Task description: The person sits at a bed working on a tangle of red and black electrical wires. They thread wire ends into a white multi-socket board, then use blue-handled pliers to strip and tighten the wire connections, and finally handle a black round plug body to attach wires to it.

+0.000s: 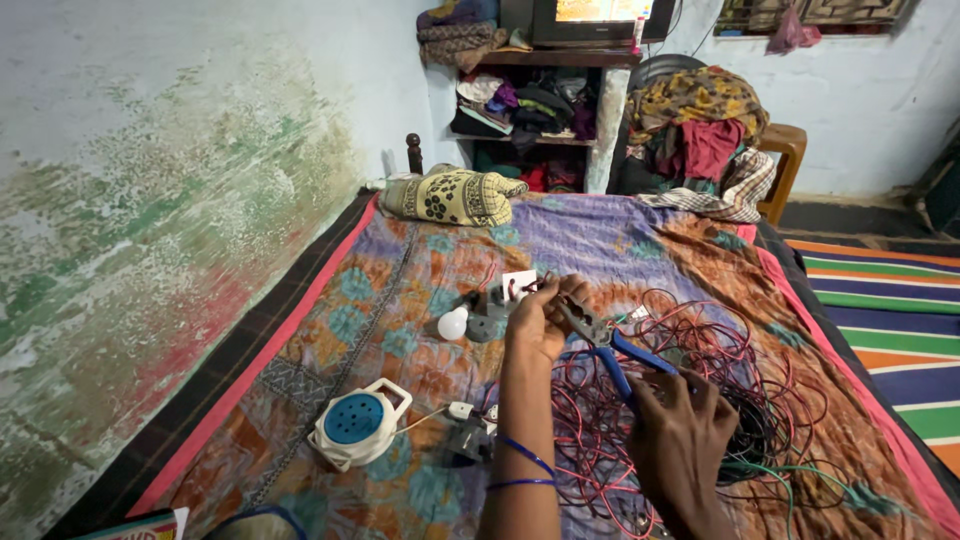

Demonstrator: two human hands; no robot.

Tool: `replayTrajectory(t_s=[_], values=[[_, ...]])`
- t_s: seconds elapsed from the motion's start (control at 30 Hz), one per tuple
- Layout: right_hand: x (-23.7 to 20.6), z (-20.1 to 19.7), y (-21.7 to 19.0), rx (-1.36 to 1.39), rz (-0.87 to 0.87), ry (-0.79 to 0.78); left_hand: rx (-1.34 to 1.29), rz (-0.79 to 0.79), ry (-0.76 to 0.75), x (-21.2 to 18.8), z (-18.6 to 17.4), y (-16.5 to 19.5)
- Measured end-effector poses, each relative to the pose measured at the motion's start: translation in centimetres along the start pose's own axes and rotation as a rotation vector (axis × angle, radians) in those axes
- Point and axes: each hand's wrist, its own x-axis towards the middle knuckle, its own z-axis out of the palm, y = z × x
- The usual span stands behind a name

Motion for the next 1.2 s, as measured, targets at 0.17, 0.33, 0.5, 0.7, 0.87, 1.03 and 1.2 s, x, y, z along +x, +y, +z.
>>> replayTrajectory(t_s=[0.17, 0.33, 0.5, 0.7, 0.87, 1.03, 1.2], values=[[0.1, 0.0, 0.1, 0.013, -0.004, 0.008, 0.065, 0.032, 0.113, -0.2, 0.3, -0.2], [0.1, 0.1, 0.0, -0.035, -0.006, -0.006, 0.034, 0.032, 0.093, 0.0, 0.2, -0.4], [0.4, 0.2, 0.2, -0.057, 0.013, -0.050, 0.041, 0.048, 0.090, 0.4, 0.1, -0.7], [0.6, -0.1, 0.1, -0.062, 0.046, -0.107, 0.087, 0.066, 0.152, -0.2, 0.4, -0.6], [0.6, 0.1, 0.5, 0.082, 0.188, -0.288, 0.058, 0.078, 0.097, -0.4, 0.7, -0.5], [1.2, 1.2, 1.8, 1.019, 0.734, -0.685, -0.011, 0.094, 0.042, -1.1, 1.3, -0.7], [1.1, 0.8, 1.6, 0.772, 0.570, -0.551, 0.328, 0.081, 0.055, -2.6, 1.7, -0.5]])
